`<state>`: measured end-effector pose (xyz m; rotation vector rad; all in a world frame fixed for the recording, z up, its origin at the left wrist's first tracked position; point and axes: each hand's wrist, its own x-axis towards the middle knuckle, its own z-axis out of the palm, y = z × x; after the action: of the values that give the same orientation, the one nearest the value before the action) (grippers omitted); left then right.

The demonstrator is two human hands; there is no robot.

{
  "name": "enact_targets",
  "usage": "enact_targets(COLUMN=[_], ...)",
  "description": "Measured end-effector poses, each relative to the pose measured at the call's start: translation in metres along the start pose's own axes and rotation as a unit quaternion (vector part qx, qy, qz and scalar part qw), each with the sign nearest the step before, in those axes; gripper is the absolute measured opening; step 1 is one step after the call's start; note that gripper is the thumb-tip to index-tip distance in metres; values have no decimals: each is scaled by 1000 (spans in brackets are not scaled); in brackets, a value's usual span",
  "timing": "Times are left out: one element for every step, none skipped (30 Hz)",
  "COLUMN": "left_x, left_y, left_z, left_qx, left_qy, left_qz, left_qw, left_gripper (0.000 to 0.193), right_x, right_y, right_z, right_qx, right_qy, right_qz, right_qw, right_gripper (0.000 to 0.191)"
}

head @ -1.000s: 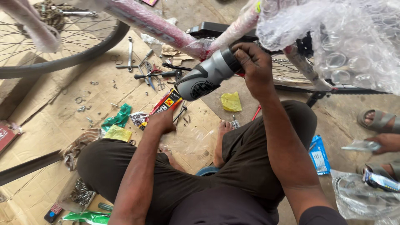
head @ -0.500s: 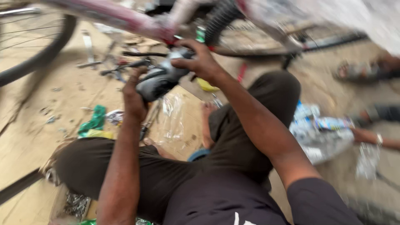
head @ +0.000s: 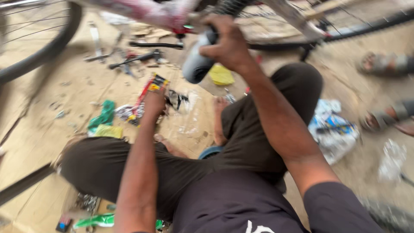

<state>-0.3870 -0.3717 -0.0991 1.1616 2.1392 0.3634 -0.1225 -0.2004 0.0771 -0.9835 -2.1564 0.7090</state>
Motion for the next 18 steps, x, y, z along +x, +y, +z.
enact_targets(left_x=[-3, -8, -10, -13, -17, -21, -23, -24, -24, -25, -28, -33, -41, -49, -55, -61, -67, -71], left_y=[0, 1, 3, 8, 14, 21, 28, 37, 46, 55, 64, 73, 80, 88, 95, 100, 104, 106], left_z=[4, 7, 8, 5, 1, -6, -14, -24, -35, -46, -54, -61, -65, -69, -72, -75, -78, -81], left_qx=[19, -3, -26, -26, -24, -22, -78, -135, -190, -287, -379, -469, -350, -222, -167, -111, -56, -46], left_qy=[-3, -12, -20, -4, 10, 22, 64, 108, 152, 117, 77, 36, 66, 95, 96, 97, 96, 90], left_qz=[-6, -28, -48, -34, -18, -2, -8, -14, -18, -1, 16, 32, 102, 172, 187, 198, 205, 208], left_qw=[1000, 1000, 998, 999, 999, 1000, 995, 985, 970, 951, 922, 882, 929, 955, 963, 969, 972, 973], left_gripper=[63, 62, 62, 60, 59, 58, 57, 56, 56, 57, 60, 65, 75, 89, 91, 93, 95, 98], right_x=[1, 1, 1, 2, 2, 2, 1, 0, 0, 0, -1, -2, -3, -4, -4, -5, -5, -5], right_y=[0, -1, -4, -6, -8, -9, -10, -11, -10, -10, -10, -10, -12, -14, -17, -19, -21, -23], right_z=[-6, -10, -10, -10, -7, -1, 6, 14, 21, 29, 36, 42, 47, 51, 54, 56, 56, 55], right_qx=[-5, -11, -5, -3, -1, 35, 70, 104, 130, 157, 184, 214, 243, 272, 270, 268, 266, 243], right_qy=[-7, -15, -49, -80, -110, -126, -142, -157, -151, -146, -141, -142, -143, -141, -144, -149, -157, -142], right_qz=[-14, -24, 9, 42, 76, 139, 204, 266, 276, 287, 300, 320, 339, 356, 356, 357, 361, 311], right_qw=[1000, 1000, 999, 996, 991, 982, 966, 945, 940, 934, 925, 912, 898, 883, 883, 882, 880, 908], right_gripper=[66, 66, 65, 65, 65, 65, 66, 66, 62, 58, 54, 53, 51, 50, 49, 47, 46, 46])
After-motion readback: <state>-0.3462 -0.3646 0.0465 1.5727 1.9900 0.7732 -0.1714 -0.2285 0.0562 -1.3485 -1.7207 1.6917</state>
